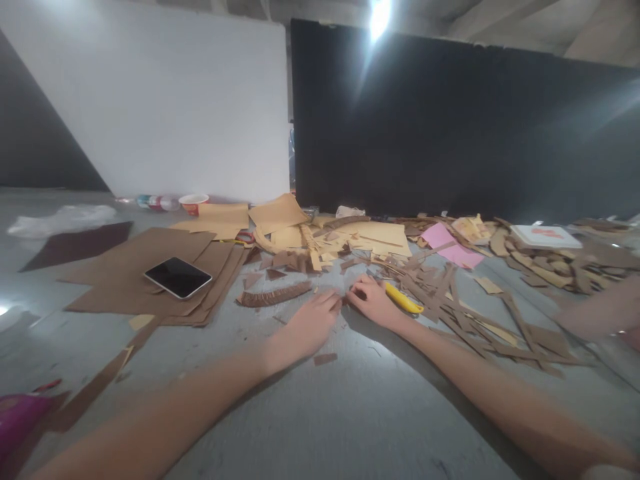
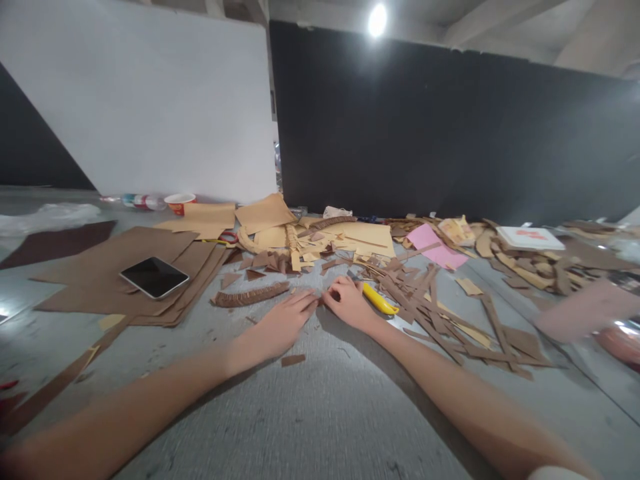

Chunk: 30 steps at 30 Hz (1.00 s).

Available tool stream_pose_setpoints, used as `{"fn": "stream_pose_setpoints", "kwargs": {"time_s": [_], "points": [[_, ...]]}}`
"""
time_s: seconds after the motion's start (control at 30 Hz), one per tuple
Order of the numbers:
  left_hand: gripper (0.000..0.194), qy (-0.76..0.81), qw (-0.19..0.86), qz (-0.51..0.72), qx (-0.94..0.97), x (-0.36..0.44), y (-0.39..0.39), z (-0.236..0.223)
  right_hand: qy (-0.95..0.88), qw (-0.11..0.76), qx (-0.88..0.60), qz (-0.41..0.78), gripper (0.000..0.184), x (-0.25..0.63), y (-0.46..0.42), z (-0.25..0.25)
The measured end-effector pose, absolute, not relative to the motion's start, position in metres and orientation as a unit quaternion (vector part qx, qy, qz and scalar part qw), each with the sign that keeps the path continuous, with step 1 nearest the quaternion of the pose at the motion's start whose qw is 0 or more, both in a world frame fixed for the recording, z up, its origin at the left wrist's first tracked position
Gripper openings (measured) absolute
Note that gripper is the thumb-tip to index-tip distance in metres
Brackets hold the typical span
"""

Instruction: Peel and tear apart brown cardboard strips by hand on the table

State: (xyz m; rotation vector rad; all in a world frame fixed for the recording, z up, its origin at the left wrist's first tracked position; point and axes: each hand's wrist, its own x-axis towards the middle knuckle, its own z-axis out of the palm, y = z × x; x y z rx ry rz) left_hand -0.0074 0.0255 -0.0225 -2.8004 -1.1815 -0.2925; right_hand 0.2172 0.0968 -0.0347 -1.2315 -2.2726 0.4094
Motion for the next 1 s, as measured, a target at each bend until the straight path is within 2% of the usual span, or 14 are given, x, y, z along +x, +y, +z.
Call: {"fn": "stream_pose_setpoints", "kwargs": {"time_s": [0.27, 0.47, 0.63, 0.83, 1.0], "points": [[0.063, -0.390, 0.032, -0.117, -0.913, -0.008, 0.024, -0.023, -0.849, 0.279, -0.405, 0.192, 0.025, 0.220, 0.096, -0.028], [0.063, -0.394, 0.049, -0.113, -0.911, -0.008, 0.024, -0.023, -0.855, 0.267, -0.403, 0.186, 0.029, 0.219, 0.094, -0.027], [0.064, -0.397, 0.055, -0.095, -0.911, -0.007, 0.024, -0.020, -0.846, 0.289, -0.405, 0.192, 0.029, 0.219, 0.097, -0.030], [0.062, -0.384, 0.051, -0.138, -0.912, -0.008, 0.026, -0.025, -0.828, 0.317, -0.416, 0.203, 0.030, 0.219, 0.101, -0.036], [0.067, -0.386, 0.052, -0.118, -0.914, -0.008, 0.028, -0.030, -0.827, 0.310, -0.425, 0.199, 0.027, 0.217, 0.103, -0.037]]}}
